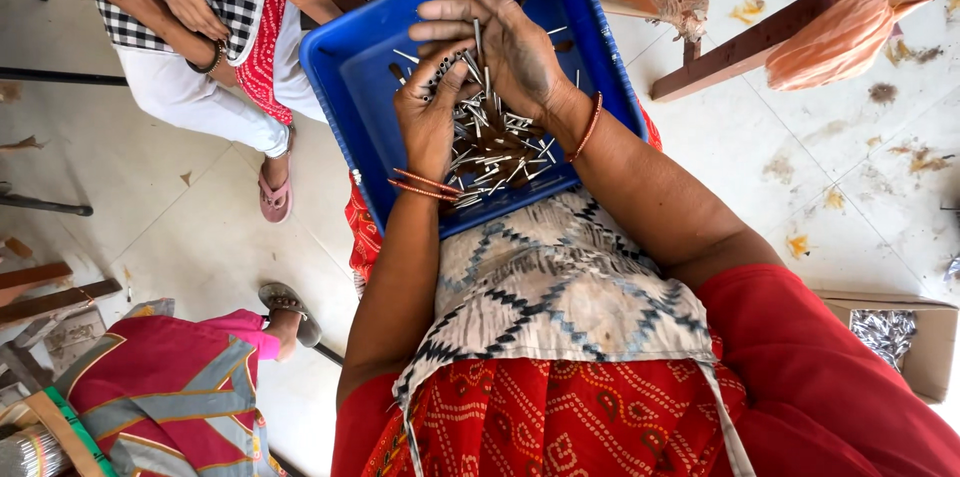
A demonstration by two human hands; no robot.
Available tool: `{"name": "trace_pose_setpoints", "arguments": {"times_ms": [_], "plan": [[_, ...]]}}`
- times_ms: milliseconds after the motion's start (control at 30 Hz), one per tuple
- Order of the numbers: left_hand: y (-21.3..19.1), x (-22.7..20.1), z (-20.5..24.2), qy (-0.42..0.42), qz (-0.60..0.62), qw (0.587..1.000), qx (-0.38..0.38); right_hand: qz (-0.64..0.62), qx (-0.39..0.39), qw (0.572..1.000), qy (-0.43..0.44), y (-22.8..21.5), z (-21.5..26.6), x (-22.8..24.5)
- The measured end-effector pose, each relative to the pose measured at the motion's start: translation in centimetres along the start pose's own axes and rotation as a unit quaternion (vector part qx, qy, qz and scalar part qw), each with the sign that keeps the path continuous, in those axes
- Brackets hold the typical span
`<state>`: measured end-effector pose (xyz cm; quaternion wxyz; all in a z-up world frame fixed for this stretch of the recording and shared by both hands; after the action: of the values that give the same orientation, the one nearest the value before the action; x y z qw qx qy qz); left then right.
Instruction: The person sits at a workbench with a blue tray and sorts small metal ferrules and pins by hand, picking through the pile, gathering them and moving handfuls within the tray. Earlier, the person handles a round bristle brush head and small metal parts on the bench, placing pieces into the tray.
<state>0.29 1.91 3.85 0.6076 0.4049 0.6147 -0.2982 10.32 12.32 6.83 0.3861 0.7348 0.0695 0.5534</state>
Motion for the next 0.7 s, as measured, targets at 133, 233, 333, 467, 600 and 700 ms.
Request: {"name": "trace_pose_setpoints", "arguments": {"times_ms": [133, 233, 333, 467, 600, 700], "plan": [[-0.2, 0.0, 0.1, 0.024, 0.000, 1.000, 0.004, -0.004, 0.008, 1.000, 0.002, 0.1, 0.2, 0.3], [-0.4, 0.0, 0.0, 0.038, -0.075, 0.996, -0.020, 0.026, 0.074, 0.994, -0.081, 0.3, 0.4, 0.3], [-0.9, 1.7, -0.4, 0.016, 0.030, 0.999, -0.035, 0.082, 0.049, 0.991, -0.089, 0.9, 0.4, 0.5], [-2.5, 5.7, -0.9, 0.078, -0.085, 0.992, -0.060, 0.254, 0.044, 0.961, -0.100, 1.7, 0.9, 0.5], [-1.0, 1.7, -0.8, 0.120, -0.034, 0.991, -0.050, 0.448, 0.026, 0.879, -0.160, 2.5, 1.1, 0.9], [-0.9, -0.5, -0.4, 0.093, -0.011, 0.994, -0.056, 0.565, 0.039, 0.784, -0.254, 2.7, 1.0, 1.2]]}}
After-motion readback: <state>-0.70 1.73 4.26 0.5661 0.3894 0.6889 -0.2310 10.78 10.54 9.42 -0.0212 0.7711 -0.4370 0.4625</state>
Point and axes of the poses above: each hand's wrist, its own z-axis away from the middle knuckle, its own y-axis out of the palm, x = y × z, the point moved 2 cm from there along -z, towards the middle knuckle, and after that the axes turned 5 degrees about -z, right-handed, at the moved point
